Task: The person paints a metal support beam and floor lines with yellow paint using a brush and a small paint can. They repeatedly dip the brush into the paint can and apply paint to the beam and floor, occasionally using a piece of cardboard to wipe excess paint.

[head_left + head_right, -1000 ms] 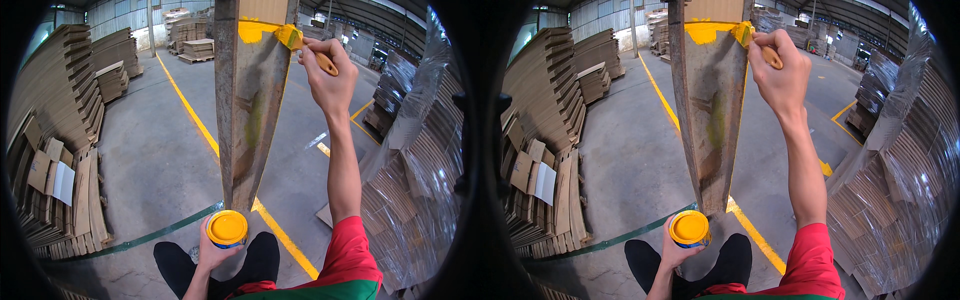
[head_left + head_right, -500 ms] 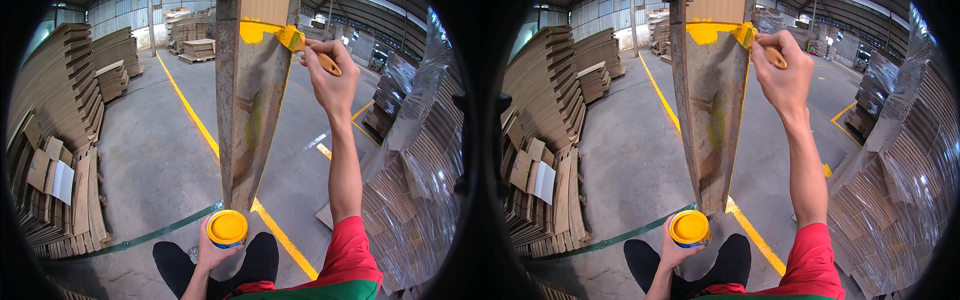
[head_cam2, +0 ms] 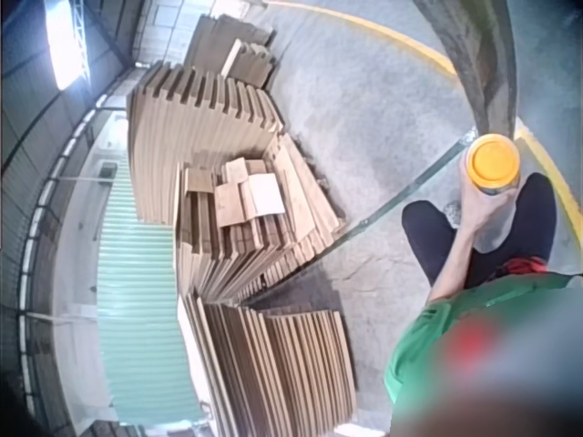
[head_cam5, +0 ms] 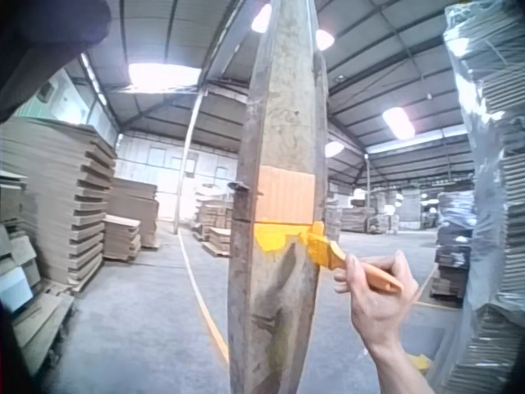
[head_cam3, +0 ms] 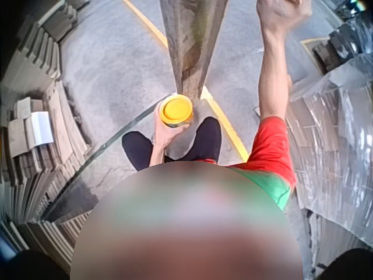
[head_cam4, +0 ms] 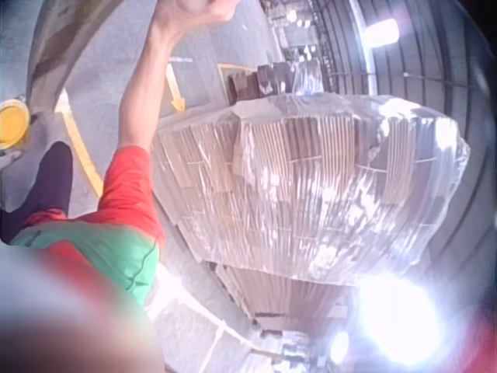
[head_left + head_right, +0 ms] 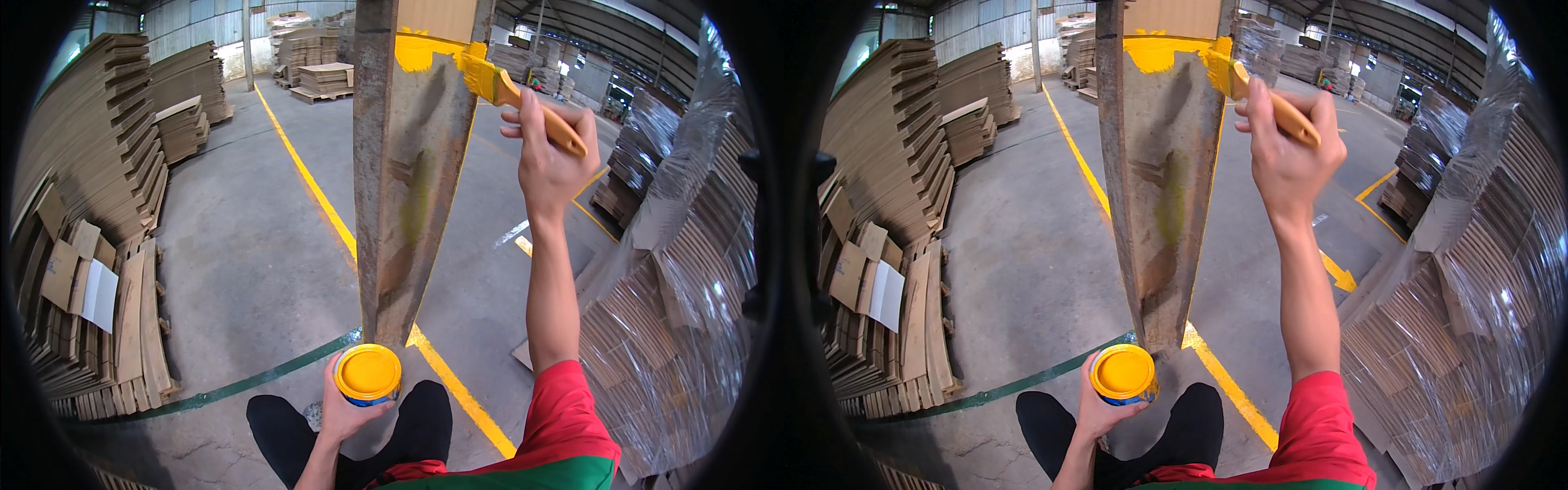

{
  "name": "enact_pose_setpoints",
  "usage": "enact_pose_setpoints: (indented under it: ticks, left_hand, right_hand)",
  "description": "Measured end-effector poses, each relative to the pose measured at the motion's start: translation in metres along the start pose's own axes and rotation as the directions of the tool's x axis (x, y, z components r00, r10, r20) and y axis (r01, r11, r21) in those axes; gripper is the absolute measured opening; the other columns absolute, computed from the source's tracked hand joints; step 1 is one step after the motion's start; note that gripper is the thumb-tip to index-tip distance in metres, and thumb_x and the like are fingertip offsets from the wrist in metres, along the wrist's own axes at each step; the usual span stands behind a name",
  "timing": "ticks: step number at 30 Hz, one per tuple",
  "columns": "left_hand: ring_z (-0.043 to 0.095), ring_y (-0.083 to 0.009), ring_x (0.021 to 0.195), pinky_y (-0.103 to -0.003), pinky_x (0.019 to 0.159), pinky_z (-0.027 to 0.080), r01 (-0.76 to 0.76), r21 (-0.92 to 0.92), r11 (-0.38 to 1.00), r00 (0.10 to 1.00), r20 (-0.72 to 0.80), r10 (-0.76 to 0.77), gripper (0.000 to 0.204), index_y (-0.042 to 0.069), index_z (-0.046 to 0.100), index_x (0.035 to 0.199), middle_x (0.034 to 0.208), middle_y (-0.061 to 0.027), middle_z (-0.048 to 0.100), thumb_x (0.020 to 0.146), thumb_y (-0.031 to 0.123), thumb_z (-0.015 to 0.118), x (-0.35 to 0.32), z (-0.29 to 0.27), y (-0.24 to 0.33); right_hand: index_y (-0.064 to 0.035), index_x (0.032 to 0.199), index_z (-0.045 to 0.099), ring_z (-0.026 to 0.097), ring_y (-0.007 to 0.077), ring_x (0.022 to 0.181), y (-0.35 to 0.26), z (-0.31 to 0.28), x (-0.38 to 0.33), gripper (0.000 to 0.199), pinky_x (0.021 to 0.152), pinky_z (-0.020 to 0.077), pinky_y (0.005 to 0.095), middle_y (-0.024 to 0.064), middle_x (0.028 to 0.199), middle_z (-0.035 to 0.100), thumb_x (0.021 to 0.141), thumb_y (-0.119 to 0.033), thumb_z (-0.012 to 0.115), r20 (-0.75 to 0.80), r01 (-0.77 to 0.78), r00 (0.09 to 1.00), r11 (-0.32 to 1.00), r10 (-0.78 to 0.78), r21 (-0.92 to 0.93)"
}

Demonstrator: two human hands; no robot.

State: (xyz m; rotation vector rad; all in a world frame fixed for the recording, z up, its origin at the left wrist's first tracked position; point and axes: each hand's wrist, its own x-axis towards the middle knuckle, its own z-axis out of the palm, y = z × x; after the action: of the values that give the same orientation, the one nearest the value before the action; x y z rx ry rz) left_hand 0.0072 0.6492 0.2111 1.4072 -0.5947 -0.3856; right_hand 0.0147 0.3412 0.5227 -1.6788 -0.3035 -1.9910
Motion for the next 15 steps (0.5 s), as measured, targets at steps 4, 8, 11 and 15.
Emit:
enact_pose_setpoints:
  ticks: [4, 8, 11, 15]
  left_hand:
    - [0.052, -0.0254, 0.135, -0.040, 0.116, 0.042, -0.009, 0.013, 1.000, 1.000, 0.010, 0.009, 0.120, 0.004, 0.028, 0.151, 0.141, -0.0146, 0.050, 0.057, 0.013, 0.100, 0.000, 0.000, 0.001]
    - [0.052, -0.0259, 0.135, -0.040, 0.116, 0.042, 0.006, 0.020, 1.000, 1.000, 0.006, -0.006, 0.120, 0.004, 0.028, 0.151, 0.141, -0.0146, 0.050, 0.056, 0.013, 0.100, -0.001, -0.001, -0.001]
    - [0.053, -0.0261, 0.135, -0.040, 0.116, 0.042, -0.007, -0.004, 1.000, 1.000, -0.009, 0.007, 0.120, 0.005, 0.028, 0.151, 0.142, -0.0147, 0.050, 0.056, 0.013, 0.100, -0.002, -0.002, -0.003]
    - [0.053, -0.0260, 0.135, -0.040, 0.116, 0.042, -0.013, -0.011, 1.000, 1.000, -0.009, 0.013, 0.121, 0.004, 0.027, 0.152, 0.142, -0.0149, 0.050, 0.056, 0.013, 0.100, -0.002, -0.003, -0.004]
  right_hand:
    - [0.0015, 0.090, 0.057, 0.076, 0.0178, 0.070, 0.011, 0.016, 0.013, 0.021, 0.060, 0.0642, 0.0278, 0.0130, 0.079, 0.073, 0.098, -0.010, 0.073, -0.068, -0.040, 0.997, 0.997, 0.044, 0.070]
    - [0.0013, 0.090, 0.057, 0.076, 0.0176, 0.069, 0.017, 0.023, 0.016, 0.020, 0.058, 0.0635, 0.0280, 0.0127, 0.076, 0.073, 0.098, -0.009, 0.071, -0.064, 0.029, 0.998, 1.000, -0.028, 0.005]
    - [0.0033, 0.093, 0.058, 0.077, 0.0194, 0.072, 0.019, 0.023, 0.017, 0.018, 0.060, 0.0650, 0.0285, 0.0145, 0.083, 0.071, 0.099, -0.008, 0.070, -0.015, 0.035, 0.999, 0.999, -0.035, -0.027]
    - [0.0039, 0.092, 0.058, 0.077, 0.0192, 0.074, 0.019, 0.025, 0.020, 0.018, 0.062, 0.0660, 0.0289, 0.0158, 0.084, 0.071, 0.100, -0.007, 0.069, 0.010, 0.031, 0.999, 0.996, -0.030, -0.089]
